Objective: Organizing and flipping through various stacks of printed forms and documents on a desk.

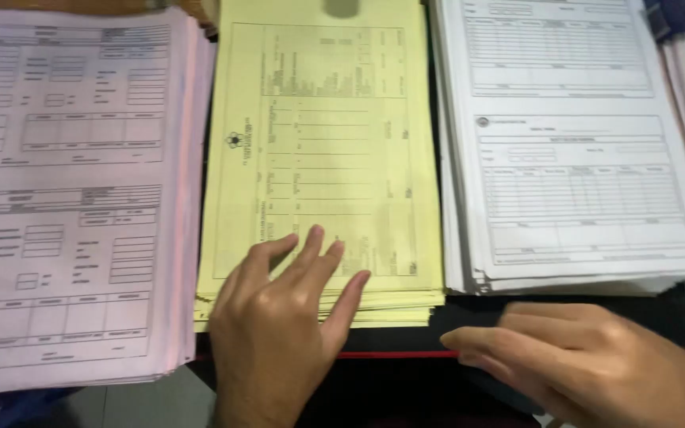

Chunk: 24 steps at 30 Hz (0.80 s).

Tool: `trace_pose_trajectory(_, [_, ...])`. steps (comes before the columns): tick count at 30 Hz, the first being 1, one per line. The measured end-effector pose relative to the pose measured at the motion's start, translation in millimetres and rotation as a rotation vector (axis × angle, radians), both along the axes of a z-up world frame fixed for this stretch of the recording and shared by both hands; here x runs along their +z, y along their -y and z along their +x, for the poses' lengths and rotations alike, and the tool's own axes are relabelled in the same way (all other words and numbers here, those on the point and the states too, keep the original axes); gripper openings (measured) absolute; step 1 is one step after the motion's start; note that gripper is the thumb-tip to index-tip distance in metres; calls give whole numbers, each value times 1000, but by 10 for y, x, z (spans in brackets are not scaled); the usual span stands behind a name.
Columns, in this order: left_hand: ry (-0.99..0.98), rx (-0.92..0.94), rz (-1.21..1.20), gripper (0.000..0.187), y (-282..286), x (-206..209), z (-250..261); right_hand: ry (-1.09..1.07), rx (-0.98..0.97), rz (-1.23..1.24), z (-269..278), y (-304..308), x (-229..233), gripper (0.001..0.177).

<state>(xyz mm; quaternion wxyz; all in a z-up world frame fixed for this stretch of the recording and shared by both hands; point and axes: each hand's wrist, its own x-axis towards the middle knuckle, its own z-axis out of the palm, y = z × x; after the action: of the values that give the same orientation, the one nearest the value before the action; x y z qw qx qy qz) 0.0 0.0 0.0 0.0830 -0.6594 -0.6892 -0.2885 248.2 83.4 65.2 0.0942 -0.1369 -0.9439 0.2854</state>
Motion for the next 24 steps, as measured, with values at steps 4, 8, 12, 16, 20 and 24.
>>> trace_pose_trajectory(4, [-97, 29, -84, 35, -94, 151, 75, -43, -320, 237, 531, 221, 54, 35])
trace_pose_trajectory(8, [-326, 77, -48, 50, -217, 290, 549, 0, -496, 383, 1131, 310, 13, 65])
trace_pose_trajectory(12, [-15, -393, 124, 43, -397, 370, 1288, -112, -899, 238, 1798, 545, -300, 40])
trace_pose_trajectory(16, [174, -732, 119, 46, -594, 306, 2038, -524, -1343, 143, 1919, 649, -578, 29])
trace_pose_trajectory(20, [166, -835, 20, 50, -791, 174, 2602, -273, -1253, 484, 2073, 525, -447, 43])
trace_pose_trajectory(24, [111, -804, -43, 61, -928, 74, 2963, -257, -1174, 565, 2266, 362, -493, 25])
